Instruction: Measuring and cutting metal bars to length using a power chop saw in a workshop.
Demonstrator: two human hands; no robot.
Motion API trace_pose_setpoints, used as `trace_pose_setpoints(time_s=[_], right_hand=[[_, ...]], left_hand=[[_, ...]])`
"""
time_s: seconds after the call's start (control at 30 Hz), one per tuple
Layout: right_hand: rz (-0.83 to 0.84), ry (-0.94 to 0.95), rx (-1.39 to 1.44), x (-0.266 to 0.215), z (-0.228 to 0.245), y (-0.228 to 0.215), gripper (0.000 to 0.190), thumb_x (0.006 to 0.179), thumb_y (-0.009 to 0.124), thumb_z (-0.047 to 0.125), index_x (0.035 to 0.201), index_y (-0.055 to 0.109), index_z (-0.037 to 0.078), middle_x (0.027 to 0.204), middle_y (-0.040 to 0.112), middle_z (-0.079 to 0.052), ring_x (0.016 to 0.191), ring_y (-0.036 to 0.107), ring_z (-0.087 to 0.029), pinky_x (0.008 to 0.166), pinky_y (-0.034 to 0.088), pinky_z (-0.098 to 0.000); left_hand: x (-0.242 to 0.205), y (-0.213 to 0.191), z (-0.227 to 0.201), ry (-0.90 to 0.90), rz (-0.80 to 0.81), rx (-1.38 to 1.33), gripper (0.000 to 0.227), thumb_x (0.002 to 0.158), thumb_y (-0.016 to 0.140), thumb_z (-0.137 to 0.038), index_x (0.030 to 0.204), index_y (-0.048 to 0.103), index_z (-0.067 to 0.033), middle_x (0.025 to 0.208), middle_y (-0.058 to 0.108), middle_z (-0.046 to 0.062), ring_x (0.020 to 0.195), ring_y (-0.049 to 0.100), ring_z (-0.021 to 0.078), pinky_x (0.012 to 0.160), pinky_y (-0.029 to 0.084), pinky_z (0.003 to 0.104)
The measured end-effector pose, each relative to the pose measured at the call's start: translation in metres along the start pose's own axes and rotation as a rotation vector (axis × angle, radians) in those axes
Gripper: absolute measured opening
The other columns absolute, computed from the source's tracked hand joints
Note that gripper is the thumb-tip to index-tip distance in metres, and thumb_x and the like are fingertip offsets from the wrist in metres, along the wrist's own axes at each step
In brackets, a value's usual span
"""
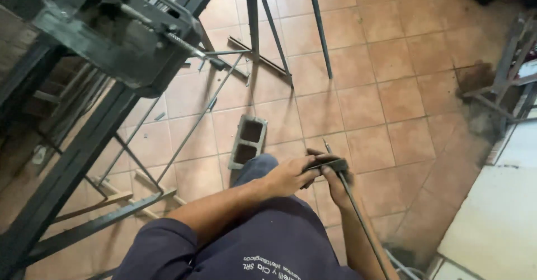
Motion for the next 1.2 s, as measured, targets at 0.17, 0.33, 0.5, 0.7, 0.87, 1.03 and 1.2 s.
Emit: trace_pose_setpoints(time_s=[0.17,0.33,0.5,0.7,0.87,1.03,1.2], right_hand=[[-0.268,-0.101,0.069,0.055,0.013,-0.05,0.012,0.105,0.053,0.014,0.111,0.06,0.007,0.126,0.069,-0.029,0.118,0.071,-0.04,0.107,0.055,-0.0503],[-0.345,0.076,0.049,0.139,0.01,-0.136,0.012,0.103,0.054,0.012,0.108,0.059,0.003,0.102,0.072,-0.027,0.092,0.077,-0.042,0.088,0.063,-0.0485],[-0.466,0.078,-0.135,0.236,-0.04,-0.239,0.012,0.101,0.06,0.008,0.113,0.065,0.007,0.108,0.065,-0.004,0.103,0.064,-0.012,0.096,0.051,-0.0256],[-0.213,0.178,0.004,0.352,0.028,-0.263,0.013,0.103,0.053,0.01,0.103,0.06,-0.002,0.099,0.075,-0.034,0.093,0.078,-0.045,0.091,0.061,-0.0474],[-0.083,0.14,-0.178,0.393,0.023,-0.291,0.015,0.099,0.058,0.012,0.1,0.065,-0.001,0.096,0.079,-0.029,0.093,0.08,-0.041,0.087,0.065,-0.0453],[-0.082,0.215,-0.329,0.402,0.04,-0.294,0.015,0.098,0.06,0.011,0.103,0.064,-0.002,0.099,0.074,-0.023,0.093,0.075,-0.031,0.086,0.06,-0.0387],[0.274,-0.231,-0.732,0.424,0.049,-0.293,0.017,0.107,0.057,0.008,0.1,0.072,0.002,0.108,0.067,-0.011,0.111,0.066,-0.022,0.108,0.047,-0.0304]], left_hand=[[0.109,-0.031,0.02,-0.134,0.305,0.136,0.068,0.088,0.06,-0.056,0.141,0.056,-0.014,0.135,0.067,0.01,0.123,0.063,0.0263,0.103,0.046,0.038],[0.303,-0.106,0.238,-0.024,-0.2,-0.412,0.031,0.09,0.075,-0.033,0.113,0.07,-0.0121,0.111,0.074,0.003,0.104,0.067,0.0142,0.096,0.051,0.03],[0.423,-0.274,0.286,-0.448,-1.11,-0.485,0.044,0.085,0.075,-0.045,0.11,0.074,-0.0092,0.109,0.078,0.009,0.108,0.073,0.0242,0.092,0.053,0.037],[0.515,-0.414,0.322,-0.743,-1.598,-0.082,0.09,0.07,0.082,-0.065,0.126,0.064,0.0024,0.125,0.07,0.023,0.119,0.065,0.0408,0.102,0.05,0.044],[0.509,-0.429,0.289,-0.893,-1.472,-0.133,0.069,0.091,0.057,-0.064,0.127,0.068,-0.0065,0.131,0.065,0.026,0.124,0.059,0.0453,0.101,0.046,0.053],[0.461,-0.289,0.268,-0.641,-1.521,0.249,0.041,0.099,0.058,-0.049,0.115,0.065,-0.0121,0.098,0.071,0.02,0.087,0.07,0.0435,0.067,0.054,0.054],[0.305,-0.23,0.037,-0.527,-1.393,-0.125,0.059,0.093,0.058,-0.056,0.134,0.061,-0.0128,0.106,0.075,0.017,0.1,0.069,0.0397,0.08,0.052,0.048]])
Point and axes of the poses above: each hand's wrist, its own x-axis towards the middle knuckle, its own y-axis out of the palm, z = x × y, the point moved 2 cm from there along x, towards the middle knuckle
